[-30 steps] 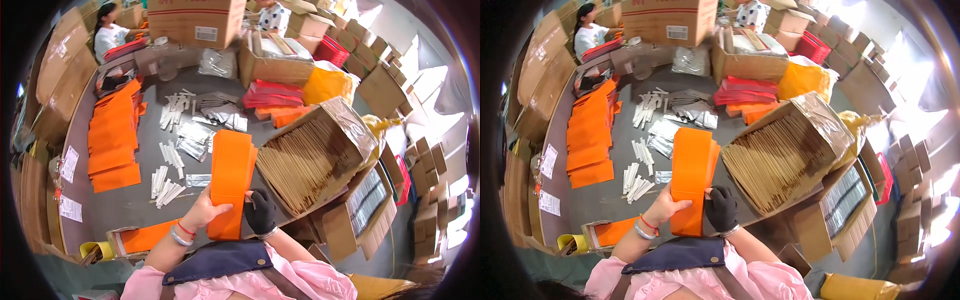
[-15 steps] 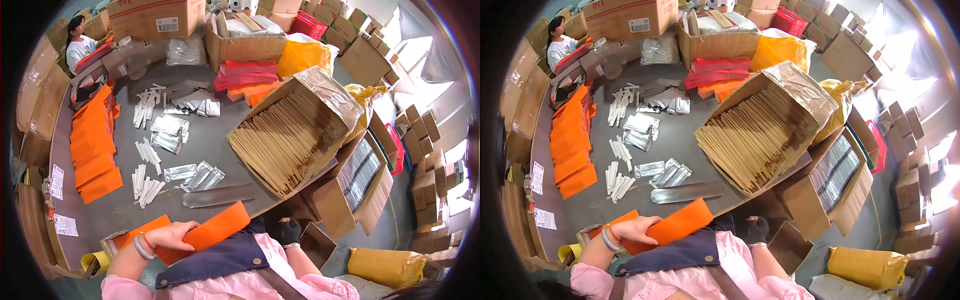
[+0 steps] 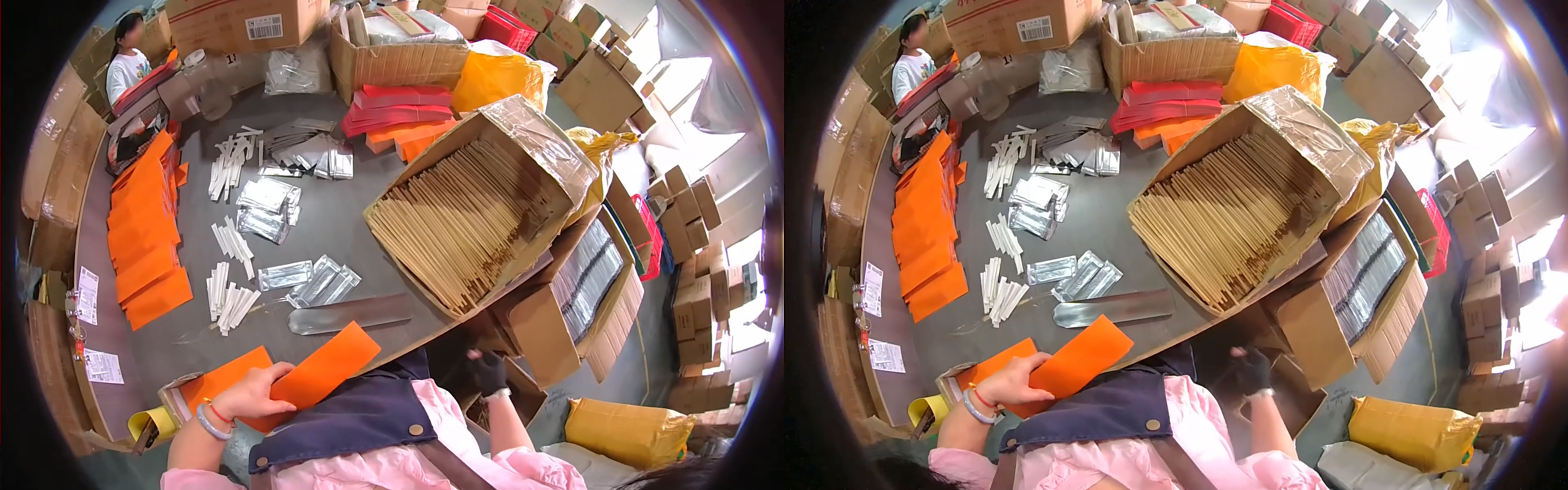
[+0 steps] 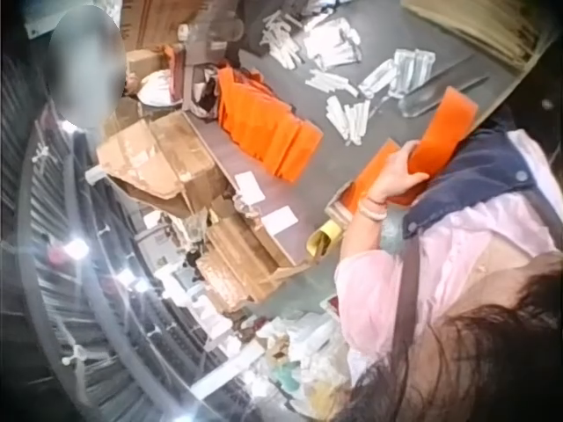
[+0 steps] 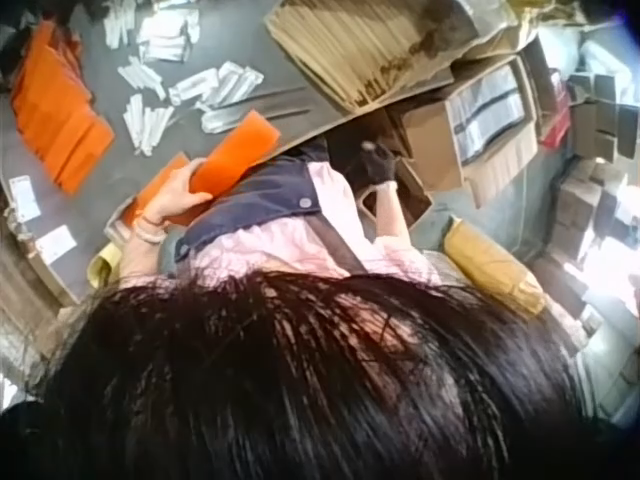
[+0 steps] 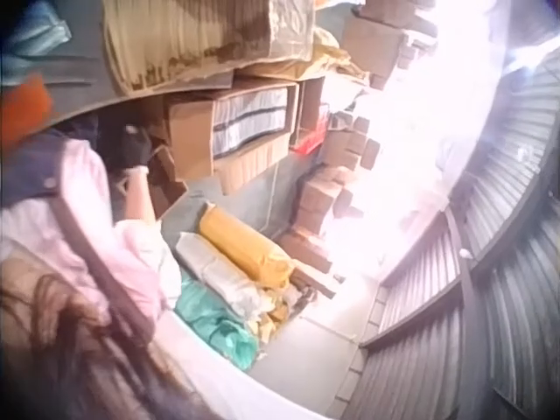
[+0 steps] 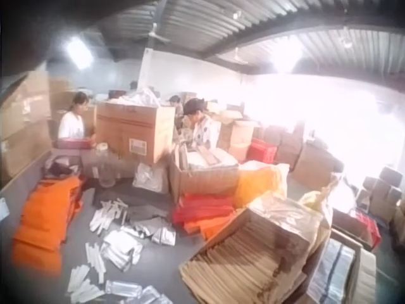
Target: Packing wooden sticks into small plastic bags at a warehouse workstation.
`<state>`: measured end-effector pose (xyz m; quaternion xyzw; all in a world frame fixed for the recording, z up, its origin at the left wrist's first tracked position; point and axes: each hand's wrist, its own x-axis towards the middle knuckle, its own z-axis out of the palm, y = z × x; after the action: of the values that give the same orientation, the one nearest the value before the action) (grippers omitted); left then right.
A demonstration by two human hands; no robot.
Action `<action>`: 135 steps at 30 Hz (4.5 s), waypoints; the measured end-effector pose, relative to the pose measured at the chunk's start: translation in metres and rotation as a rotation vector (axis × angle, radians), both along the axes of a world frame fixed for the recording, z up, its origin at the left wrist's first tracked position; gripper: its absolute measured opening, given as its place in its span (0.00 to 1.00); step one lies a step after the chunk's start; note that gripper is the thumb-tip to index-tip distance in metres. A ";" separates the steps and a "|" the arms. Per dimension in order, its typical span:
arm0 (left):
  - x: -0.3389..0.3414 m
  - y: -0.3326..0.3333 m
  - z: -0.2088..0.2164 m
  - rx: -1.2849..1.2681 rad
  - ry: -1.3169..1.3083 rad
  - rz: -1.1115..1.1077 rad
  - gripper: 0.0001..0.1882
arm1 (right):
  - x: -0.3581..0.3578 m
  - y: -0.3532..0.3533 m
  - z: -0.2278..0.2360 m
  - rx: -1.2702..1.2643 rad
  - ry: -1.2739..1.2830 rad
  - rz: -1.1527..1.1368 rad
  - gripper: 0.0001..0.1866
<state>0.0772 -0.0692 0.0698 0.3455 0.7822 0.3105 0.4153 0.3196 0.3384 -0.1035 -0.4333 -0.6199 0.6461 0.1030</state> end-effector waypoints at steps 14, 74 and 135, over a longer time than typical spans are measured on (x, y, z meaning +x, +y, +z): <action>0.001 -0.052 -0.035 -0.101 0.785 0.161 0.21 | -0.202 -0.154 0.061 0.312 0.443 1.070 0.37; 0.023 -0.095 -0.035 -0.131 1.275 0.417 0.11 | -0.241 -0.201 0.112 -0.823 -0.308 0.838 0.35; -0.092 -0.015 -0.124 -0.184 0.839 0.579 0.06 | -0.256 -0.068 0.097 0.842 0.284 0.674 0.19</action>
<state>-0.0145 -0.0846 -0.0547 0.1716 0.9690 0.1776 -0.0084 0.0640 0.2705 -0.0070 -0.0413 -0.9088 0.3918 0.1373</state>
